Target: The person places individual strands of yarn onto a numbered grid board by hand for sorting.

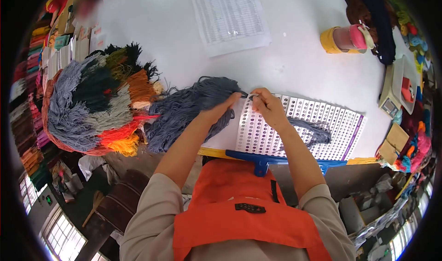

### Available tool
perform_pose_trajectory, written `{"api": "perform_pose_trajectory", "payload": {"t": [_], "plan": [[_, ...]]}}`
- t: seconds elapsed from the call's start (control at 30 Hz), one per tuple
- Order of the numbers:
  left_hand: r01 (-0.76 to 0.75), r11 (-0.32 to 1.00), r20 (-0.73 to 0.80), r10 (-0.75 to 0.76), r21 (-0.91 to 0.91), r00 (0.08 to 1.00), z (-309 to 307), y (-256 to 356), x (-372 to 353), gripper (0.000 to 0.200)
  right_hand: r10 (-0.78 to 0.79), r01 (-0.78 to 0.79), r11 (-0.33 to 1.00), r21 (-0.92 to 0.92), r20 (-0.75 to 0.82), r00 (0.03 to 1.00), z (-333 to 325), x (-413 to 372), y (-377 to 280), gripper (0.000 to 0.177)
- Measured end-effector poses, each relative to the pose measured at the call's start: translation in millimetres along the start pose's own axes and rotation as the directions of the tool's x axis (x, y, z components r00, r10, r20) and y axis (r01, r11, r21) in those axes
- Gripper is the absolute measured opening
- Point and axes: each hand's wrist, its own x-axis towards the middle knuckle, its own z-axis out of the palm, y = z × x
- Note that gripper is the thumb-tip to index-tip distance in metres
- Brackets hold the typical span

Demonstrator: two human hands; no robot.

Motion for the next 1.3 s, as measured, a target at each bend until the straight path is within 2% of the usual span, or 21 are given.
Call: {"api": "perform_pose_trajectory", "payload": {"t": [0.03,0.1,0.2,0.27,0.3,0.33,0.37,0.4,0.47,0.53,0.57,0.6,0.67,0.73,0.77,0.87,1.0,1.13,1.2,1.23,1.3], "plan": [[0.000,1.000,0.000,0.000,0.000,1.000,-3,4,-6,0.028,0.021,-0.021,1.000,0.008,0.002,1.000,0,1,0,0.023],[0.174,0.818,0.135,-0.118,-0.548,0.984,-6,22,-32,0.025,0.043,-0.043,0.999,0.020,-0.001,0.999,-1,3,-2,0.024],[0.253,0.912,0.504,-0.062,-0.322,0.861,-3,24,-38,0.029,0.076,-0.073,0.993,-0.097,0.028,0.997,-6,4,-13,0.029],[0.249,0.953,0.478,-0.141,-0.172,0.867,19,18,-27,0.029,0.091,-0.090,0.996,-0.009,0.081,0.993,-9,2,-16,0.035],[-0.126,0.983,0.313,0.079,0.131,0.946,31,6,-18,0.026,0.091,-0.090,0.996,-0.011,0.081,0.993,-9,1,-18,0.035],[-0.414,0.785,0.222,0.350,0.461,0.910,37,-10,-9,0.023,0.096,-0.099,0.995,0.031,0.105,0.990,-10,0,-19,0.036],[-0.729,0.163,0.339,0.804,0.665,0.489,31,-17,-6,0.018,0.100,-0.109,0.992,0.070,0.130,0.987,-11,0,-19,0.038],[-0.729,0.167,0.335,0.805,0.664,0.489,28,-26,-6,0.018,0.102,-0.112,0.992,0.066,0.131,0.986,-12,1,-18,0.038],[-0.514,0.721,0.165,0.500,0.464,0.850,25,-9,-18,0.017,0.088,-0.089,0.996,0.000,0.124,0.988,-13,4,-15,0.029],[-0.511,0.771,0.091,0.518,0.379,0.850,10,0,-26,0.016,0.116,-0.114,0.993,-0.030,0.048,0.992,-6,9,-15,0.024],[-0.187,0.982,0.027,0.188,-0.010,0.982,-4,10,-39,0.016,0.142,-0.143,0.988,-0.059,-0.027,0.990,-3,11,-16,0.019],[0.193,0.898,0.104,-0.165,-0.395,0.981,-18,20,-53,0.019,0.140,-0.142,0.988,-0.055,-0.026,0.990,-3,11,-20,0.019],[0.163,0.679,0.188,-0.037,-0.716,0.981,-52,37,-79,0.026,0.284,-0.284,0.957,0.051,0.018,0.959,-4,12,-32,0.013],[0.117,0.526,0.144,0.012,-0.843,0.989,-85,44,-99,0.028,0.279,-0.280,0.959,0.052,0.026,0.960,-4,14,-28,0.013],[0.067,0.486,0.076,-0.002,-0.871,0.997,-101,47,-109,0.028,0.276,-0.277,0.960,0.048,0.032,0.961,-4,14,-25,0.013],[-0.022,0.649,-0.044,-0.019,-0.761,0.999,-128,67,-128,0.034,0.189,-0.189,0.971,-0.143,-0.018,0.982,-4,17,-20,0.015],[-0.309,0.650,-0.362,0.056,-0.695,0.931,-187,99,-143,0.031,0.253,-0.255,0.966,0.042,0.055,0.966,-5,17,-27,0.017],[-0.419,0.494,-0.422,0.113,-0.762,0.900,-226,98,-138,0.024,0.257,-0.258,0.966,0.010,0.029,0.966,-3,15,-31,0.017],[-0.438,0.857,-0.804,0.047,-0.273,0.593,-197,116,-144,0.024,0.244,-0.244,0.970,-0.007,0.011,0.970,-3,16,-35,0.018],[-0.288,0.919,-0.702,0.019,-0.267,0.712,-188,116,-157,0.032,0.256,-0.255,0.966,-0.035,0.000,0.967,-2,15,-36,0.017],[-0.301,0.924,-0.520,0.141,-0.237,0.842,-156,110,-182,0.031,0.253,-0.253,0.965,-0.068,-0.009,0.967,6,9,-30,0.019]]}}
